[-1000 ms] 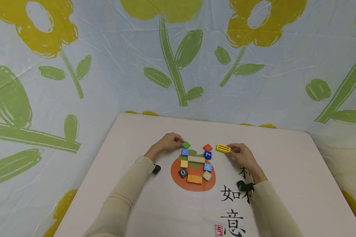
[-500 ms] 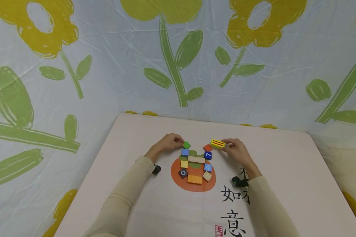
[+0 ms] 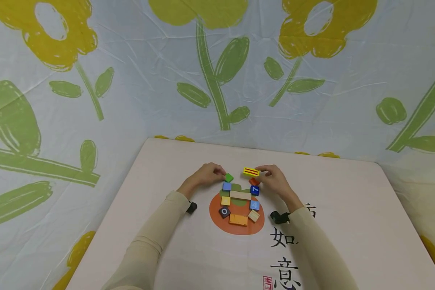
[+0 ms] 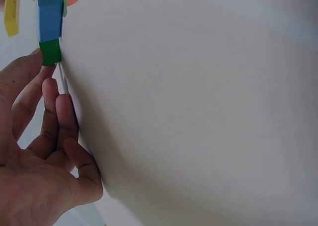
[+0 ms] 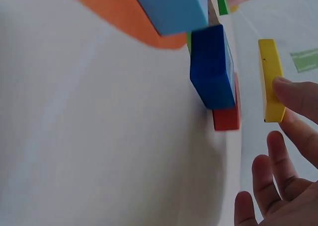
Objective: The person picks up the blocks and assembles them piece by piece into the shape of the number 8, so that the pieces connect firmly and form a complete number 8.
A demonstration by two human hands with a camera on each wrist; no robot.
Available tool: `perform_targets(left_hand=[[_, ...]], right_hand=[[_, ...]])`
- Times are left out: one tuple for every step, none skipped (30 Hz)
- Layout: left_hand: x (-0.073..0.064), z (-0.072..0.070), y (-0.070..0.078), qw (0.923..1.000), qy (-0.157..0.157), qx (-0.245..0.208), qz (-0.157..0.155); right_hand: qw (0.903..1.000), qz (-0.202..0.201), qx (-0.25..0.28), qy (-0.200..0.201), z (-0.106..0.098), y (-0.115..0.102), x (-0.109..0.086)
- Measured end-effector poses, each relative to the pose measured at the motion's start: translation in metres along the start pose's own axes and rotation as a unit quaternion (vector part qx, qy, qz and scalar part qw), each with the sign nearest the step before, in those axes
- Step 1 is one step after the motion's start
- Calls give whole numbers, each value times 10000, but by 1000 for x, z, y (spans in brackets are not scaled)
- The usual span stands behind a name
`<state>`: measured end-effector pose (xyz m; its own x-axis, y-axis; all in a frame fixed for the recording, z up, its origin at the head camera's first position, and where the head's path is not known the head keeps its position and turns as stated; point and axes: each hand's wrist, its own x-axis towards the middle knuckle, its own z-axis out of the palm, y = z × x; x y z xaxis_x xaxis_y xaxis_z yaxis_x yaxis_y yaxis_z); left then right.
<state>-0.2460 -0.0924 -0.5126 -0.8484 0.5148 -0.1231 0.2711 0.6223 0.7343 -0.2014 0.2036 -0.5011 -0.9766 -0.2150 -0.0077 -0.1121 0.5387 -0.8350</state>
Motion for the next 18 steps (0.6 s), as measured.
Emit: perform_targets(left_hand=[[0, 0, 0, 10000, -8, -8, -14], [0, 0, 1, 10000, -18, -13, -25], [0, -1, 1, 10000, -33, -16, -38], [0, -1, 1, 10000, -46, -8, -47], [0, -1, 1, 10000, -56, -5, -62], [0, -1, 2, 9999, -66, 2, -81], [-1, -1, 2, 9999, -64, 5, -88], [-1, -1, 2, 9999, -62, 11, -88], [-1, -1, 2, 9999, -54, 21, -84], [0, 0, 2, 10000, -38, 26, -71], [0, 0, 1, 10000, -27, 40, -65], [0, 0, 1, 10000, -21, 48, -56], [0, 0, 1, 10000, -11, 51, -53], [0, 0, 1, 10000, -4, 56, -60], [1, 0, 1, 10000, -3, 62, -67], [1, 0, 1, 9999, -6, 63, -81], [1, 0, 1, 9999, -7, 74, -92], [1, 0, 1, 9999, -9, 72, -92]], right_hand=[[10000, -1, -1, -22, 2, -1, 2], [10000, 13, 16, -42, 5, -2, 3], [10000, -6, 15, -67, 7, -2, 4], [10000, -50, 5, -85, 9, -3, 5], [9999, -77, 11, -96, 11, -3, 7], [9999, -104, 30, -98, 13, -3, 8], [9998, -157, 36, -111, 15, -3, 9], [9997, -207, 45, -118, 16, -3, 10], [9996, -259, 34, -121, 17, -3, 11], [9995, -304, 33, -122, 19, -2, 12], [9994, -322, 47, -132, 20, -2, 12], [9993, -348, 46, -142, 21, -2, 13], [9992, -365, 32, -155, 22, -2, 13], [9991, -382, 10, -166, 23, -2, 14], [9990, -400, -13, -175, 24, -1, 14], [9990, -411, -10, -189, 24, -1, 14], [9989, -424, -19, -202, 25, -2, 15], [9987, -459, -49, -203, 25, -1, 15]])
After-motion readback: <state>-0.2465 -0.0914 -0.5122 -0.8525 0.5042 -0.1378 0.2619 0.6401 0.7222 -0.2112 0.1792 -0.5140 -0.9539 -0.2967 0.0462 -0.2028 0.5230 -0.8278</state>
